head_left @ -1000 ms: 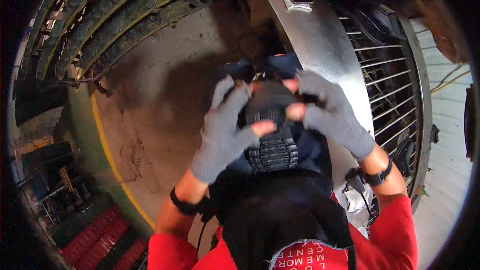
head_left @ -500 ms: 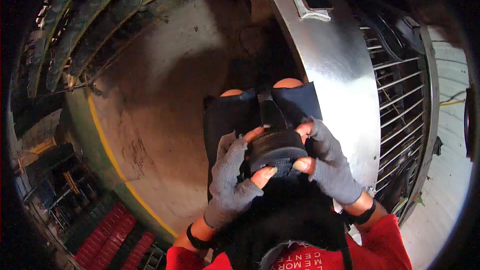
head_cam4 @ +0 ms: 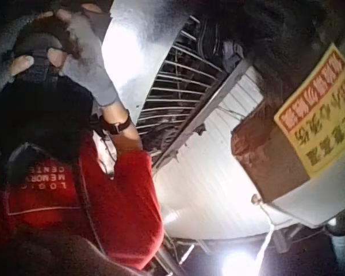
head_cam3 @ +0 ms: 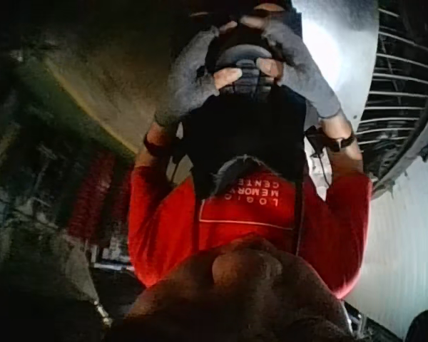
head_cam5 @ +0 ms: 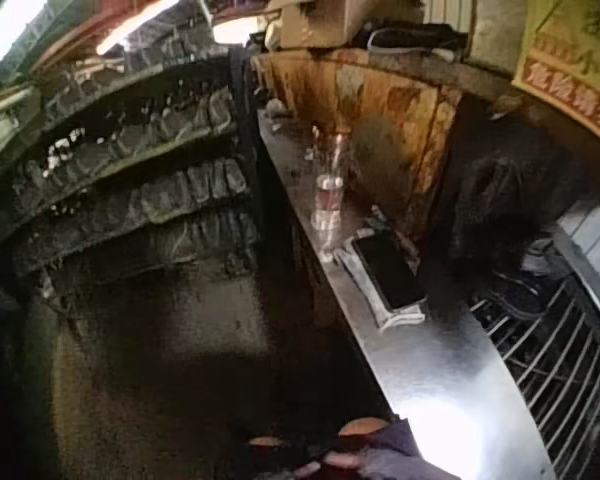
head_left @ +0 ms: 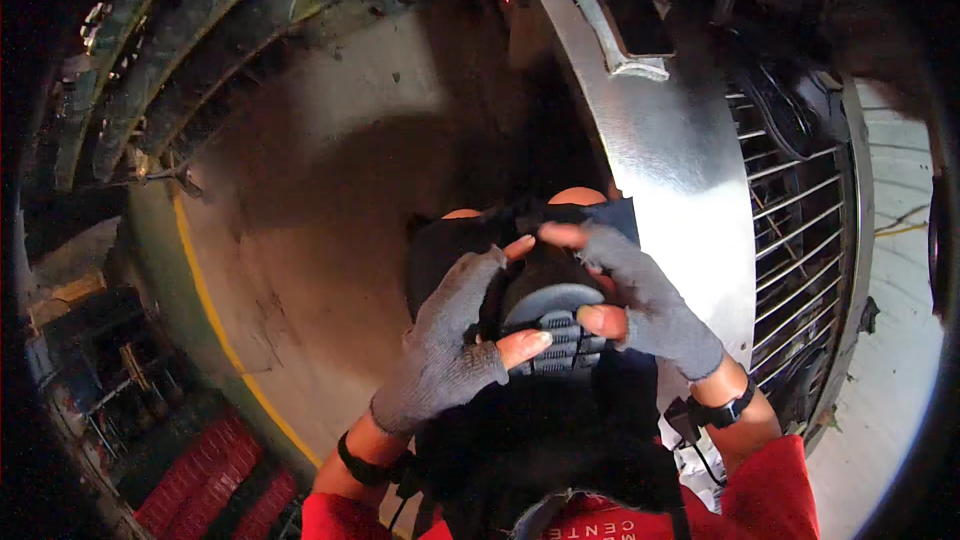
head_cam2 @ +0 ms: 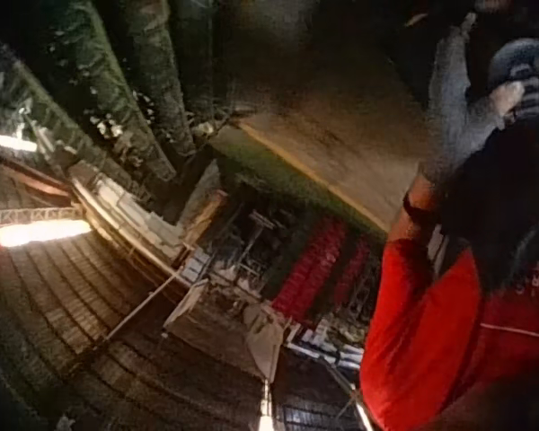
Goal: Inspecting and placing shoes on a conveyor belt in a shoe manufacturing facility.
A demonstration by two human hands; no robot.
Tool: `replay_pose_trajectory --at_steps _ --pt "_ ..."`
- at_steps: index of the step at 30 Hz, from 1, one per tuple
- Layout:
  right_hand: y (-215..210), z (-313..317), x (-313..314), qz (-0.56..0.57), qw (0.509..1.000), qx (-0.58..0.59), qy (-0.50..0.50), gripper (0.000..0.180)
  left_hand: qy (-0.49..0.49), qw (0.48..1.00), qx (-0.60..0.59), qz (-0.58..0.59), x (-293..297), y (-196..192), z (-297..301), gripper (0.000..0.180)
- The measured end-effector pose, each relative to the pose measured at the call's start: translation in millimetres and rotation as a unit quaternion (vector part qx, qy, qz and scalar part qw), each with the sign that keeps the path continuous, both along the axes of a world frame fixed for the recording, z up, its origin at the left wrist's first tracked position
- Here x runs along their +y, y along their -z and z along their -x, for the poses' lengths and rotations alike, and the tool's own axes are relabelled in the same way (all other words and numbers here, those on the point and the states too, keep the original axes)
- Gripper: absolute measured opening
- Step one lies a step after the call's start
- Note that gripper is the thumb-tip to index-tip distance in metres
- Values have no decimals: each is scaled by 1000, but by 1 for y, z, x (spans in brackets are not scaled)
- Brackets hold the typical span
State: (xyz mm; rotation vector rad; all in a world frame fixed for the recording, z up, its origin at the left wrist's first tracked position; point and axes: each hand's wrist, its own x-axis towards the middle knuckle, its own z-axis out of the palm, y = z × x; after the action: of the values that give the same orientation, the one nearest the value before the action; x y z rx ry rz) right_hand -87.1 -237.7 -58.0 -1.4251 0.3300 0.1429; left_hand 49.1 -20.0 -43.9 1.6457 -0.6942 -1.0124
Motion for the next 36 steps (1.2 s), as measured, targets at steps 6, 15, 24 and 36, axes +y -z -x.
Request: replay_pose_trajectory --at_steps 6,15,24,36 --pt "-54 35 26 223 955 -192 -35 77 52 988 -43 138 27 -11 32 122" --pt "-98 158 10 -7 984 99 148 79 190 796 -468 334 -43 -133 96 47" --pt "-66 327 -61 62 867 118 480 45 221 858 -435 162 -33 -61 99 55" --pt "-33 375 -107 714 628 172 256 64 75 961 -261 48 40 2 110 28"
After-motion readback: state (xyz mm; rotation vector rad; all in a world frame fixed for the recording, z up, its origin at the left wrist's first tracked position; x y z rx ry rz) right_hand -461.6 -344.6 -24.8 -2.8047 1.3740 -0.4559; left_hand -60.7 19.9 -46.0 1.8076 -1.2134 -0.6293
